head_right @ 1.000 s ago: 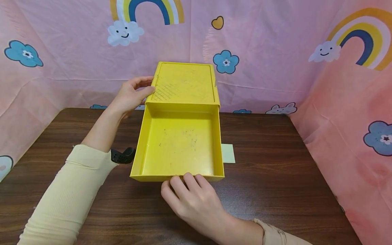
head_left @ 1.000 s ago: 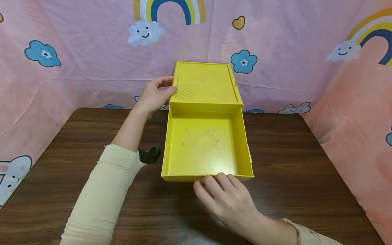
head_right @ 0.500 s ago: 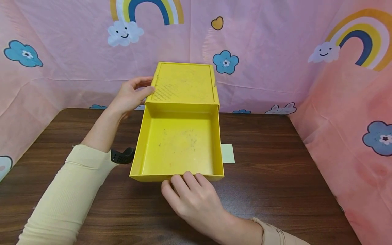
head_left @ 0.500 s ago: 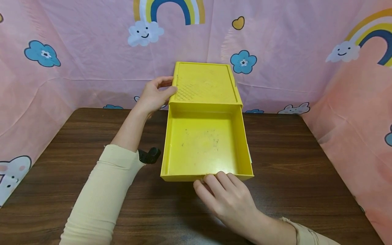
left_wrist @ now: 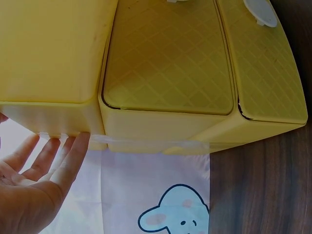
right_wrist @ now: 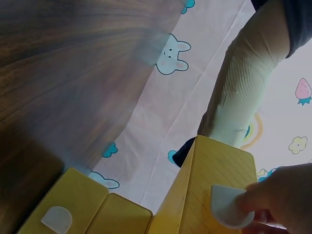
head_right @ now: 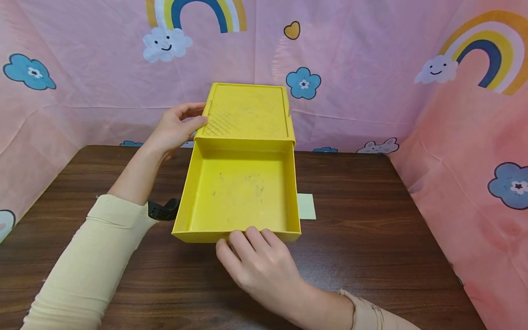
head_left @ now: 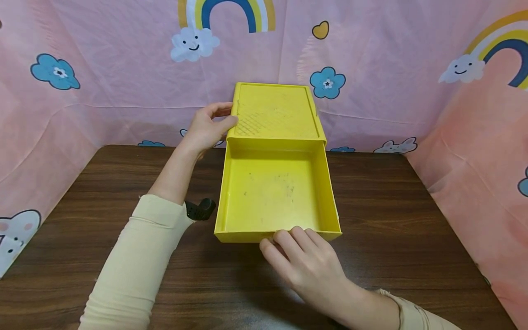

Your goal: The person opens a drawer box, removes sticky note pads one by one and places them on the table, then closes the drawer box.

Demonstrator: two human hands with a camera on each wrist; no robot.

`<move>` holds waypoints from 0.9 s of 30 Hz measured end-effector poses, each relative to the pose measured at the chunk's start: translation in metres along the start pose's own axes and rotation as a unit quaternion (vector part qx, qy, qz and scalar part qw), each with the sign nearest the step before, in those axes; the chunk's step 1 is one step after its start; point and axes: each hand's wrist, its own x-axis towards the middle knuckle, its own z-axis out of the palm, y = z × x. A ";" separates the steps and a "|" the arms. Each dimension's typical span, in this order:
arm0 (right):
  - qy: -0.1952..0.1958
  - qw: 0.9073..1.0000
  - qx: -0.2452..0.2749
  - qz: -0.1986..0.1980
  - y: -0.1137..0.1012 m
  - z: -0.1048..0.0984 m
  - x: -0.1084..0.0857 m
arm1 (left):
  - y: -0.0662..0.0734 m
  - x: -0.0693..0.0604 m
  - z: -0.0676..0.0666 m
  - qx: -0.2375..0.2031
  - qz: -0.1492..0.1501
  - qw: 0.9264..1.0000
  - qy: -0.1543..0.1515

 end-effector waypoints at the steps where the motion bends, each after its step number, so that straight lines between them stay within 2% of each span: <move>1: 0.000 1.000 0.001 0.001 0.000 0.000 0.001 | 0.000 0.000 0.000 0.000 0.001 1.000 0.000; 27: 0.000 0.999 0.024 0.025 0.012 0.007 0.009 | 0.001 0.001 -0.001 -0.004 -0.002 1.000 -0.003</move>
